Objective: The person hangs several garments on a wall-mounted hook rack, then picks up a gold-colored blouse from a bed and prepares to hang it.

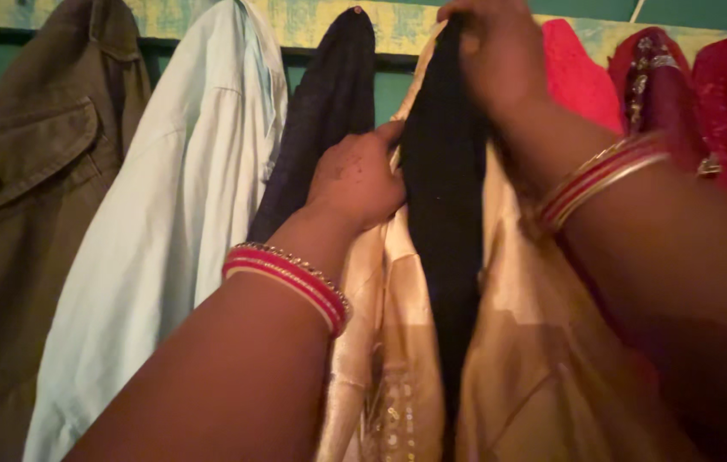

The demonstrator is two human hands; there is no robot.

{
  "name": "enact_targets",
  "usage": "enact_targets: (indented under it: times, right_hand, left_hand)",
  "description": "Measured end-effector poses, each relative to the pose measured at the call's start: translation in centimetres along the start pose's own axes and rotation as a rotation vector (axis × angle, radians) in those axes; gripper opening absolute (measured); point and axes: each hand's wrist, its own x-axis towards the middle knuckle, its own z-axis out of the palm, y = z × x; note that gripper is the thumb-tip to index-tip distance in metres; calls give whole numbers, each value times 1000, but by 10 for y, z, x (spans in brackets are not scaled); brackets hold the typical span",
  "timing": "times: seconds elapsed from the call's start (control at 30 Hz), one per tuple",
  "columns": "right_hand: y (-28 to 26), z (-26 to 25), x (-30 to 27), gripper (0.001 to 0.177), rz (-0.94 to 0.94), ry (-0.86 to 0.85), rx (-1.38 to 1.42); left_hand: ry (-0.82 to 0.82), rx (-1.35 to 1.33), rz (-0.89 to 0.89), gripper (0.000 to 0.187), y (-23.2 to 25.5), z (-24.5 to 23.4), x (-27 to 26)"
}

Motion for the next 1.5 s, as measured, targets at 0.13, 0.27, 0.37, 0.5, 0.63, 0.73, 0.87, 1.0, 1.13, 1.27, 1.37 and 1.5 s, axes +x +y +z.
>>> enact_targets:
  times: [0.13, 0.27, 0.37, 0.5, 0.63, 0.73, 0.87, 1.0, 1.13, 1.27, 1.37, 1.5]
  right_hand:
    - [-55, -9, -46, 43, 321, 1, 230]
    - [-122, -49, -88, 33, 861, -315, 290]
    - [-140, -64, -96, 33, 637, -280, 207]
    - [-141, -79, -103, 35, 503, -274, 238]
    - [-142, -102, -90, 30, 681, -618, 413]
    - [-146, -124, -84, 48, 856, -774, 374]
    - [-171, -156, -115, 72, 589, -583, 700]
    - [-211, -198, -150, 86, 701, -624, 629]
    - [-246, -214, -164, 92, 662, -534, 460]
    - [-265, -226, -167, 94, 1062, -751, 351]
    - [-270, -229, -173, 90, 886, -670, 379]
    - [-270, -255, -188, 78, 698, -512, 374]
  left_hand:
    - [-87, 30, -83, 57, 4, 9, -19]
    - [-154, 75, -134, 62, 14, 20, -37]
    - [-129, 67, -156, 61, 17, 26, -46]
    - [-233, 34, -240, 61, 18, 34, -54]
    - [-182, -176, -225, 60, 7, 45, -66]
    - [-71, -521, -188, 54, 0, 53, -80]
    - [-71, -759, -315, 46, 30, 38, -129]
    - [-508, -613, -798, 68, 77, -12, -180]
    - [-165, -268, -240, 82, 88, -18, -218]
    - [-233, -80, -256, 80, 85, 4, -241]
    - [-77, -77, -152, 78, 84, 15, -252]
    - [85, -45, -103, 71, 92, 8, -283]
